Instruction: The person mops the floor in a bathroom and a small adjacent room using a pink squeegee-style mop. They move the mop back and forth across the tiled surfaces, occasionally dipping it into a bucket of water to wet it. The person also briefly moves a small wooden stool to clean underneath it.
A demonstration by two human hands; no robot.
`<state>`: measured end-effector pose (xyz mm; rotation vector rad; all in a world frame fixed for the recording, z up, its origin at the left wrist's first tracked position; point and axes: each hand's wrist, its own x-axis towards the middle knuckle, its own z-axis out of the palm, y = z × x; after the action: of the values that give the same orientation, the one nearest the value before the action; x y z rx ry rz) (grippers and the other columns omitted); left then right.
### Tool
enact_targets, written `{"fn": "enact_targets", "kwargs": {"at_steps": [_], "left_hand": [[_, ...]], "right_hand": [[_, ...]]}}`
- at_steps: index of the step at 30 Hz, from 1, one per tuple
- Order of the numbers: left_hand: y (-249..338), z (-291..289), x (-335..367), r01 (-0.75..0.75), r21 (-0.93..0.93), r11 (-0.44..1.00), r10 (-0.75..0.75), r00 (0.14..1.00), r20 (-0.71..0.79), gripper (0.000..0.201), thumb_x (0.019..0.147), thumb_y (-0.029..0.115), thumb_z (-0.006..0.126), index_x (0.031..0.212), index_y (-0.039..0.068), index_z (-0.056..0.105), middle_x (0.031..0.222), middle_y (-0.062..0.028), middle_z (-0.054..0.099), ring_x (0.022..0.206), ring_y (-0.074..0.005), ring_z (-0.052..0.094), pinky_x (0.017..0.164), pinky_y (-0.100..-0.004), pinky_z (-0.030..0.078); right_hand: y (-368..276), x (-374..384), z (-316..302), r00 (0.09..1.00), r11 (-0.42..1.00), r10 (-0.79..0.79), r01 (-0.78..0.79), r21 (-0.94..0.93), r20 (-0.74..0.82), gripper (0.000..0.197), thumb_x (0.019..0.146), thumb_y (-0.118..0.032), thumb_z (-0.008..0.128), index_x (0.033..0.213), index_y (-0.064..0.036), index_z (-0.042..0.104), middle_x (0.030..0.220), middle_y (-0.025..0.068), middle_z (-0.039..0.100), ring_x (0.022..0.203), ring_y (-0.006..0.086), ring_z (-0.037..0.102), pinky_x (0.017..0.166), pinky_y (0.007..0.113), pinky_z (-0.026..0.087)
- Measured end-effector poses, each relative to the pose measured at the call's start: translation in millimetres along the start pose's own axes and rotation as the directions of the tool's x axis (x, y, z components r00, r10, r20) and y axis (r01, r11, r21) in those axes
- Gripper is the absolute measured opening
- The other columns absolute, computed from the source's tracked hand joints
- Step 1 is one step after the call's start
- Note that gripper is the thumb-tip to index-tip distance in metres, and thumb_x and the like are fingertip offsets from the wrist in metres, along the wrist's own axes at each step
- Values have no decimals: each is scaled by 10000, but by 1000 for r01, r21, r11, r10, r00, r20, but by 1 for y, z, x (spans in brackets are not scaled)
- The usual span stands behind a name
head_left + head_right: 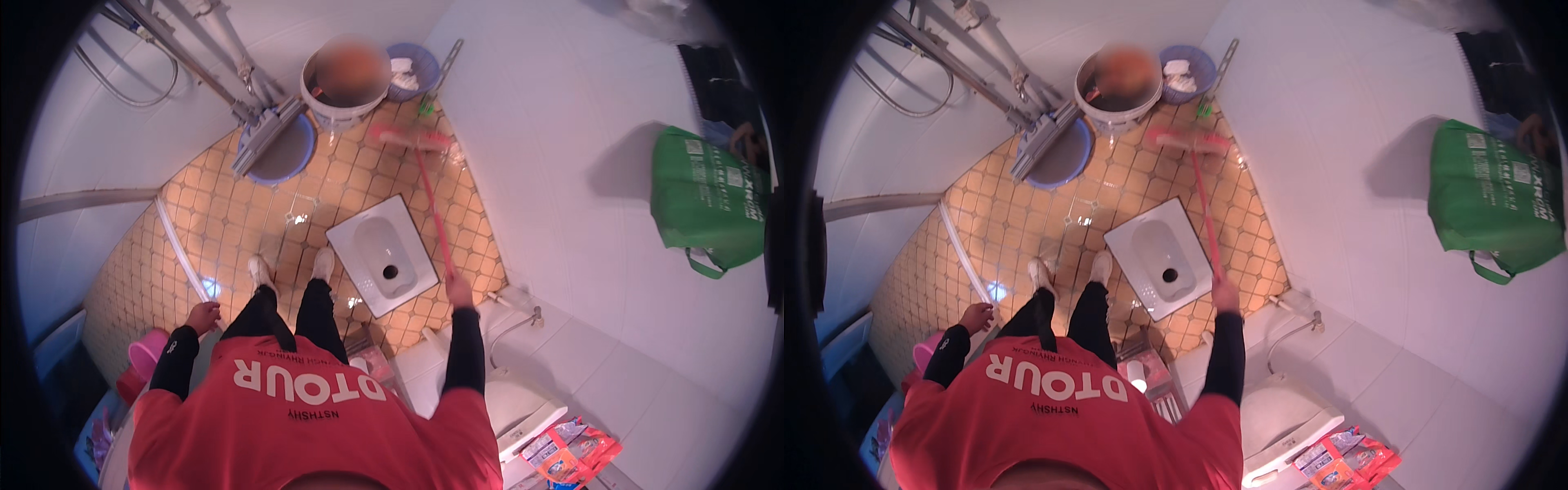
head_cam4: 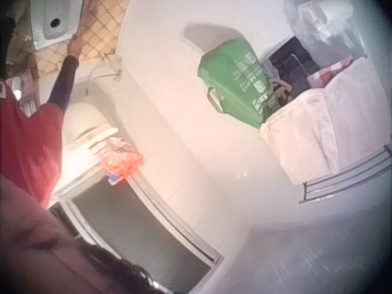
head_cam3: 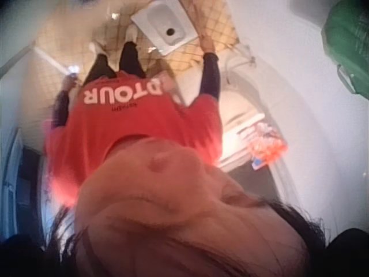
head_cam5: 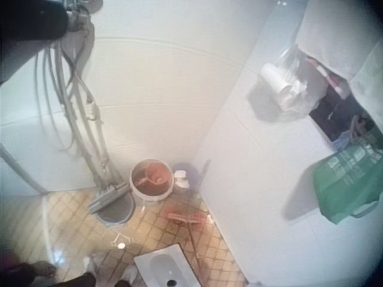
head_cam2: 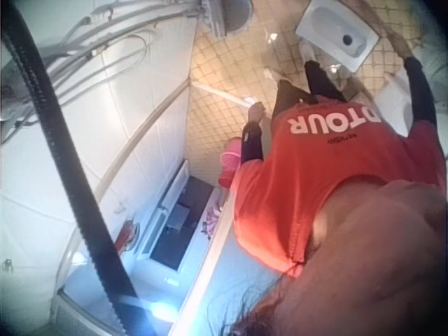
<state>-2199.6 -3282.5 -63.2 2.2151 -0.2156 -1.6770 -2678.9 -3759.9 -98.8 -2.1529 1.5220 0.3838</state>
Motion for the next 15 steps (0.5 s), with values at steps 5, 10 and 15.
{"fn": "enact_targets", "kwargs": {"at_steps": [5, 10, 15], "left_hand": [[6, 29, -20, -77, -8, 997, 77, 997, -14, 334, 806, 138, 487, 1093, -34, 490, 756, -94, 591, 550, -141, 569, 482, -246, 479], [-1, 37, -33, 11, -126, 992, -9, 1000, 14, 326, 805, 141, 489, 1081, -32, 495, 741, -92, 595, 555, -140, 567, 484, -253, 474], [-29, 28, -25, 22, -151, 988, -15, 999, 47, 366, 793, 134, 473, 1130, -8, 477, 754, -98, 590, 567, -141, 559, 491, -254, 474]], "right_hand": [[-54, 28, 10, 981, 987, 100, -119, 106, 167, 359, 841, -266, 416, 1180, -151, 388, 770, 228, 572, 729, 399, 551, 611, 472, 442], [-53, -116, 22, 880, 963, 137, -226, 146, 455, 504, 834, -242, 430, 1288, -220, 213, 764, 220, 571, 649, 356, 575, 533, 434, 465], [-55, -262, -1, 745, 902, 321, -429, 50, 585, 575, 821, -145, 450, 1318, -254, 184, 639, 162, 551, 440, 263, 539, 391, 362, 443]]}}
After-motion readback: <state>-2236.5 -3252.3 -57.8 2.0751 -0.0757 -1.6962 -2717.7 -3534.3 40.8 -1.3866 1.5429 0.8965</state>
